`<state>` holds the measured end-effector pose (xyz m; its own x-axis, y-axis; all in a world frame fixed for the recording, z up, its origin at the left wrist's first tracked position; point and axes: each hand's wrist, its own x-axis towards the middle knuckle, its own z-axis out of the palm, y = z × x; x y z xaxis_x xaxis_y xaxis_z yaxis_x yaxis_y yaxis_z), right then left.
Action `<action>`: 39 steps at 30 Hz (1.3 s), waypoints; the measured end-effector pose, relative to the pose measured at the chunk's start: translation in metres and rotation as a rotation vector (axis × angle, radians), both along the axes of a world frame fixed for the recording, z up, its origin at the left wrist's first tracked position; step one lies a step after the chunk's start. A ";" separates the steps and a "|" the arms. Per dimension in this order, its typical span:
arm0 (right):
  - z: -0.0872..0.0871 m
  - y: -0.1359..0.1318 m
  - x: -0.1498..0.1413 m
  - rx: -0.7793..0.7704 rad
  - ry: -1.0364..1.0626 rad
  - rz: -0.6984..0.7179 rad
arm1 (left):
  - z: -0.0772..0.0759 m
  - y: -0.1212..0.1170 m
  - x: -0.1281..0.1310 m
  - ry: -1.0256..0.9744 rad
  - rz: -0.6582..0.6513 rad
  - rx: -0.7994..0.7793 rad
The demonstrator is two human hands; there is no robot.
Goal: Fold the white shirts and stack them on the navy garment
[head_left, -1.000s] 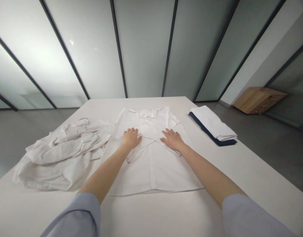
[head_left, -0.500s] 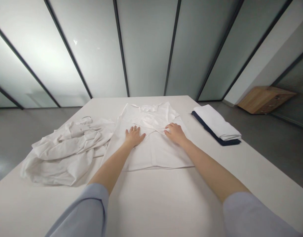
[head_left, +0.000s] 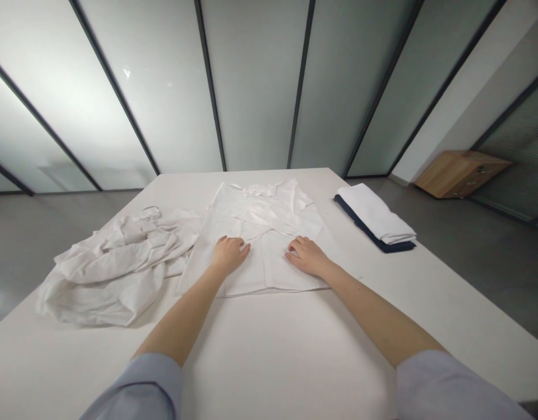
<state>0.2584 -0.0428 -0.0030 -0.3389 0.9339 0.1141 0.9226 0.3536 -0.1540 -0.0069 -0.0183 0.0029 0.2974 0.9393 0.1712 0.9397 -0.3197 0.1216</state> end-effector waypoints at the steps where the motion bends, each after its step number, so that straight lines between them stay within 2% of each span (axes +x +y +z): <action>1: -0.001 0.001 0.000 0.000 -0.006 -0.009 | -0.001 0.000 0.000 0.004 -0.011 -0.003; 7: -0.020 0.008 0.005 0.067 -0.025 -0.001 | -0.011 0.000 0.002 0.048 -0.048 -0.073; 10: -0.026 0.009 0.008 0.091 -0.012 0.004 | -0.011 0.000 0.002 0.022 -0.077 -0.043; 14: -0.022 0.007 0.008 0.114 0.044 -0.013 | -0.008 0.000 0.002 -0.059 -0.201 0.032; 19: -0.017 0.007 0.009 0.135 0.109 -0.024 | -0.010 -0.001 0.005 -0.073 -0.310 0.019; 25: -0.017 0.000 0.007 0.154 0.127 -0.028 | -0.012 -0.008 0.006 -0.099 -0.284 0.021; 32: -0.015 -0.014 -0.014 0.154 0.134 -0.206 | -0.019 -0.027 0.011 -0.115 -0.150 -0.004; 39: -0.014 -0.014 -0.013 0.115 0.166 -0.168 | -0.015 -0.032 0.016 -0.110 -0.158 -0.008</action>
